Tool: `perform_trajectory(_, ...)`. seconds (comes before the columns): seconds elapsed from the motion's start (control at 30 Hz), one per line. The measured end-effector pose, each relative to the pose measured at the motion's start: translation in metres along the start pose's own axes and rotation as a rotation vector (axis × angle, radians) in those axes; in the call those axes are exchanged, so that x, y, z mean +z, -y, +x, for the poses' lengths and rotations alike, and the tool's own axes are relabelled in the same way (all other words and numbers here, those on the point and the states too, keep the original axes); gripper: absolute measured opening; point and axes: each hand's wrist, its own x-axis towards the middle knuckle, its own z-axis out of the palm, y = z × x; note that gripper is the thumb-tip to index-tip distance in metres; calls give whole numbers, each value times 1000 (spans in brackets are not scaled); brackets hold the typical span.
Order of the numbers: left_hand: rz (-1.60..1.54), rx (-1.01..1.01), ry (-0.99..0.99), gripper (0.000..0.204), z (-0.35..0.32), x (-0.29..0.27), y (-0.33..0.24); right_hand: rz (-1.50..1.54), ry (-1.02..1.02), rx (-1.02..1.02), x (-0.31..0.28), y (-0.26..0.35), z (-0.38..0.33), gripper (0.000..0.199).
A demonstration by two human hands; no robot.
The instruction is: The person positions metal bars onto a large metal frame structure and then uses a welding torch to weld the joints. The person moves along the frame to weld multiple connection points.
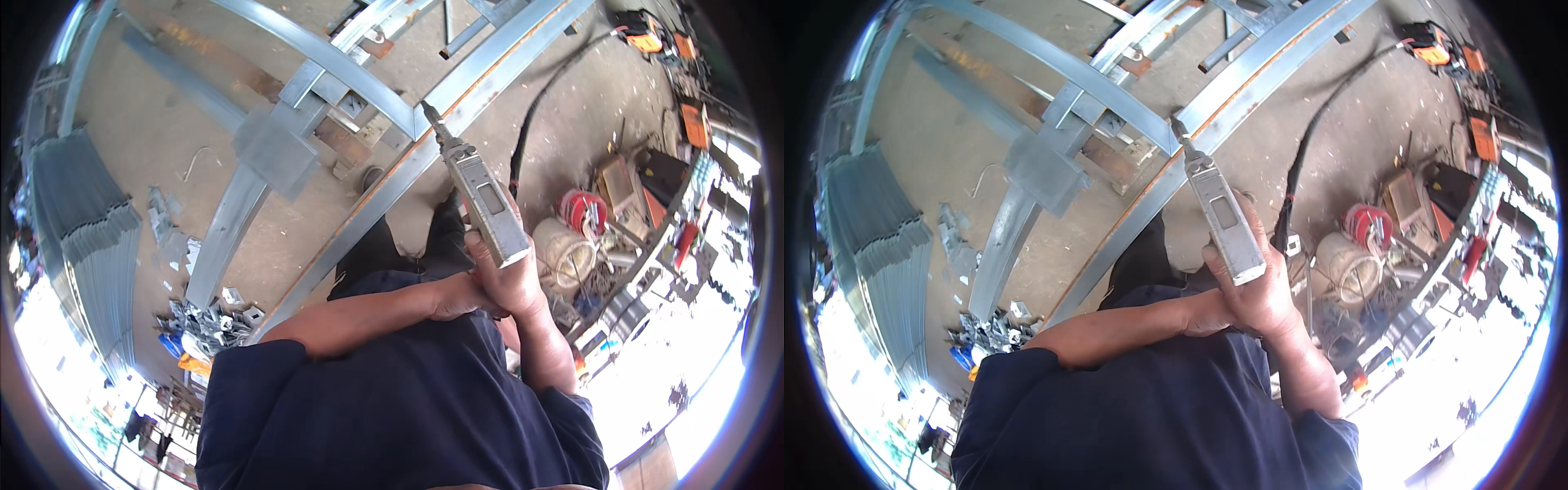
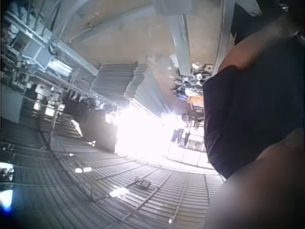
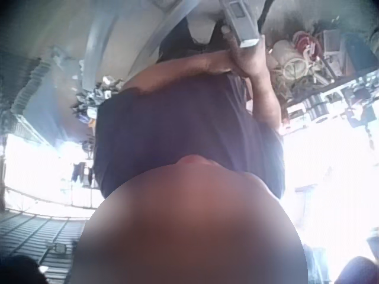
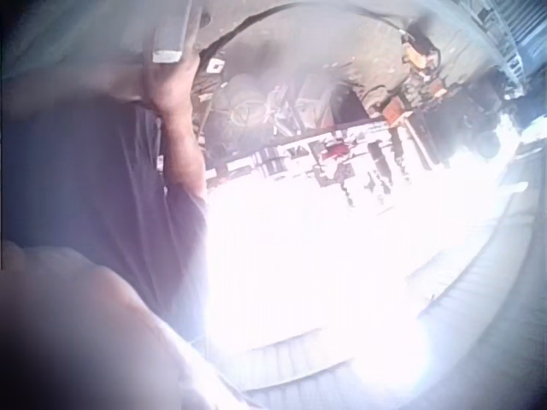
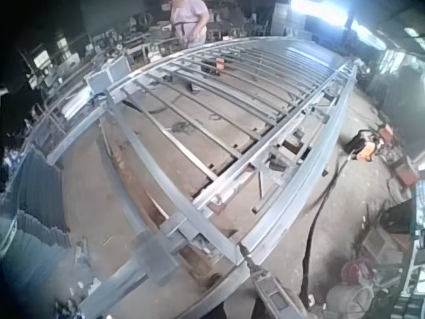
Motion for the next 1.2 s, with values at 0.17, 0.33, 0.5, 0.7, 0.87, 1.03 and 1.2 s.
perform_trajectory(0.17,-53,-100,20,34,-32,-5,-8,-7,-55,71,29,-6,-3,69)
perform_trajectory(0.33,-60,-185,-30,33,-49,-21,-1,22,-77,124,48,-1,-1,57)
perform_trajectory(0.5,-88,-215,-71,31,-59,-22,-13,27,-158,38,60,-7,3,41)
perform_trajectory(0.7,91,-292,-85,26,-65,-30,-11,52,-196,58,67,-7,1,36)
perform_trajectory(0.87,206,-279,-42,31,-70,-27,-22,65,-191,53,69,-7,2,37)
perform_trajectory(1.03,250,-291,-24,32,-71,-29,-25,182,-233,118,75,2,2,36)
perform_trajectory(1.2,277,-251,-34,31,-74,-27,-26,193,-228,149,74,9,3,35)
